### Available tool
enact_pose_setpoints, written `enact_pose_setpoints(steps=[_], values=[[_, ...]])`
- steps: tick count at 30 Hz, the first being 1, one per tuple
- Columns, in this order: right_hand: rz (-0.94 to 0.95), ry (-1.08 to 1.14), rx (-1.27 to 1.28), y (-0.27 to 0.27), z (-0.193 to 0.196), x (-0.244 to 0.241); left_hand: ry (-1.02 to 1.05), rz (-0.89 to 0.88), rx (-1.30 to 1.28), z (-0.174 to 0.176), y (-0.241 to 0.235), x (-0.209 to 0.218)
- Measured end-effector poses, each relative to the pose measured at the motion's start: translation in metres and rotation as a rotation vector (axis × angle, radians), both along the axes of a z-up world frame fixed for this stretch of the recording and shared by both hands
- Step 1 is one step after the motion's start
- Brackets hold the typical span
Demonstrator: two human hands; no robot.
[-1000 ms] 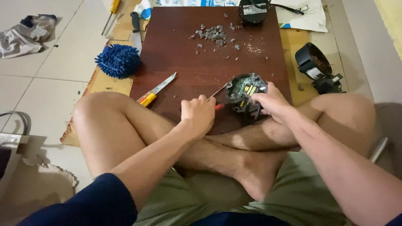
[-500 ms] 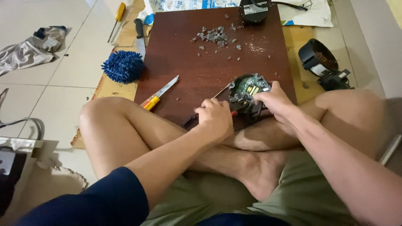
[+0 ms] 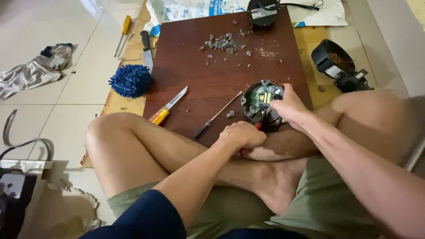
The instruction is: The person sits on the floor and uses a screwdriver to scrape debris from the inside of a disassembled electronic device. They then use a blue duster to clean the work surface and continue scraping the device with the screwdriver.
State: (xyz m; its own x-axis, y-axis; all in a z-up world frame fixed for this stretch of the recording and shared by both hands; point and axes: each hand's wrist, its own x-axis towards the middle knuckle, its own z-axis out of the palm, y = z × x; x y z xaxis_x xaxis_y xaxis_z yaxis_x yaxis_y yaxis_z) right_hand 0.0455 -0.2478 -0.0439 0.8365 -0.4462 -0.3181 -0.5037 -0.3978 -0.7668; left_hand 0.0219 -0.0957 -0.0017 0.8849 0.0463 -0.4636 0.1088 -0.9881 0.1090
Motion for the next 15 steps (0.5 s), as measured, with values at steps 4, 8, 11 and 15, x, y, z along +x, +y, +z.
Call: enact_pose_setpoints(steps=[4, 8, 11, 15], values=[[-0.004, 0.114, 0.118, -0.030, 0.000, 0.012, -0.141, -0.074, 0.044, 0.001, 0.009, -0.006], [0.153, 0.219, -0.246, 0.000, 0.036, 0.008, -0.108, -0.404, 0.053, -0.045, 0.033, 0.010], [0.015, 0.068, -0.195, 0.006, 0.015, 0.011, -0.063, -0.378, 0.032, -0.039, 0.026, 0.003], [-0.042, -0.033, -0.328, 0.000, -0.016, 0.021, 0.059, -0.189, -0.066, -0.035, 0.019, 0.002]])
